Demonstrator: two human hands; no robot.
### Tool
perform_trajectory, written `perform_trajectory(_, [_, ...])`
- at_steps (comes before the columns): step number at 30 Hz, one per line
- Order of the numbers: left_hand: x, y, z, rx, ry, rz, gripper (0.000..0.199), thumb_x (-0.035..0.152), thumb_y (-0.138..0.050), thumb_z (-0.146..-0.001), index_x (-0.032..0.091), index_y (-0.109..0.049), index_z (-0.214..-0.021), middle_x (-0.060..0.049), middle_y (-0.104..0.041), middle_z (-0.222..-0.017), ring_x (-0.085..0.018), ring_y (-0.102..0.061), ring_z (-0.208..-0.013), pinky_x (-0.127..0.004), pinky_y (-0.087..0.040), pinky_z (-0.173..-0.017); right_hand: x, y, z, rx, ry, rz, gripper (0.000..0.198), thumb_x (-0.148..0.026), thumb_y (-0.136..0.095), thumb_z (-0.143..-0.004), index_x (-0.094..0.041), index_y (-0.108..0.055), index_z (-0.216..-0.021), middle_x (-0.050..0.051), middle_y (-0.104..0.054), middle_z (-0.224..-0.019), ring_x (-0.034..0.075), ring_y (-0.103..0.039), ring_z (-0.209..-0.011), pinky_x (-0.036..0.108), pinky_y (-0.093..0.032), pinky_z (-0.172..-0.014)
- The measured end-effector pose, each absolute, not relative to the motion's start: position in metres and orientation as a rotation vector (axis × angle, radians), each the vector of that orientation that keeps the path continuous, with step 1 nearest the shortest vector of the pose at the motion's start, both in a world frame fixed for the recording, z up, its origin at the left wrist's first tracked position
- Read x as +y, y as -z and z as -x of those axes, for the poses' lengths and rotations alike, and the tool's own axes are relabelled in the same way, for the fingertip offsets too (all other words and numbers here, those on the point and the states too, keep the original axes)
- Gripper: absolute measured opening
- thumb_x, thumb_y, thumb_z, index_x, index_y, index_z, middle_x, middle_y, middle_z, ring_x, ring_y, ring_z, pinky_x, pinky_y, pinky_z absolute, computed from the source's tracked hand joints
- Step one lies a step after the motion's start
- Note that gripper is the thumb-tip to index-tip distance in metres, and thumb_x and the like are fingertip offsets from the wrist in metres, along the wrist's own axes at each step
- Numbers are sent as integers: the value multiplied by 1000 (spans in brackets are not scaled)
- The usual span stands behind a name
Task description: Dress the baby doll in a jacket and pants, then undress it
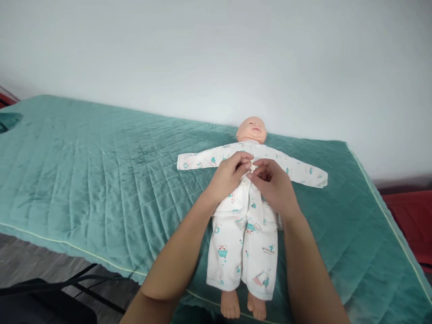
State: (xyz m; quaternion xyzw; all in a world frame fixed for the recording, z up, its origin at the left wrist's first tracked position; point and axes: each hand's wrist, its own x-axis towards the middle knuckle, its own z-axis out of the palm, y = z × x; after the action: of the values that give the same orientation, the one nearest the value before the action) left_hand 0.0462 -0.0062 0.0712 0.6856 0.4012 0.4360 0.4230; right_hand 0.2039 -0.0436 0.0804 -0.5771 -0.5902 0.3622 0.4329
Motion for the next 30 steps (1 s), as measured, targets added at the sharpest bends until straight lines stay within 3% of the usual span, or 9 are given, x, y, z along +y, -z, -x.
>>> perform_trajectory(8, [-7,-68,-48,967,-1081,-1675,24,30,-59,-93,21,-64,-115,-1,-68,-91,-14,-64,-85,-27,-48,-80,-46,-89,-192,-1668,-642,1632,21,-33,-61,-88,-24,-55,-106,-3,-67,-81,16,-58,-69,30,-39,-64])
perform_trajectory(13, [-3,-65,-45,863,-1104,-1497,23,30,-63,-90,20,-65,-111,-2,-68,-92,-14,-63,-86,-27,-47,-82,-50,-87,-186,-1792,-429,1656,24,-30,-56,-92,-24,-56,-114,0,-69,-86,19,-61,-74,30,-36,-63])
perform_trajectory(21, [-2,-68,-34,871,-1070,-1558,23,34,-61,-93,19,-68,-108,-1,-63,-83,-12,-56,-77,-25,-44,-73,-52,-86,-186,-1742,-471,1669,32,-39,-58,-91,-23,-55,-119,1,-68,-87,21,-62,-78,31,-40,-67])
perform_trajectory(26, [1,-71,-20,878,-1017,-1490,21,36,-64,-91,19,-69,-101,-1,-62,-81,-10,-54,-71,-22,-40,-62,-59,-93,-190,-1759,-454,1698,42,-40,-61,-89,-22,-50,-125,4,-67,-97,22,-62,-86,33,-42,-71])
perform_trajectory(30, [0,-79,-8,910,-878,-1539,23,39,-64,-90,17,-69,-94,0,-62,-74,-9,-50,-63,-22,-36,-55,-71,-105,-193,-1836,-377,1829,26,-40,-65,-86,-21,-53,-98,6,-64,-95,21,-58,-77,31,-37,-64])
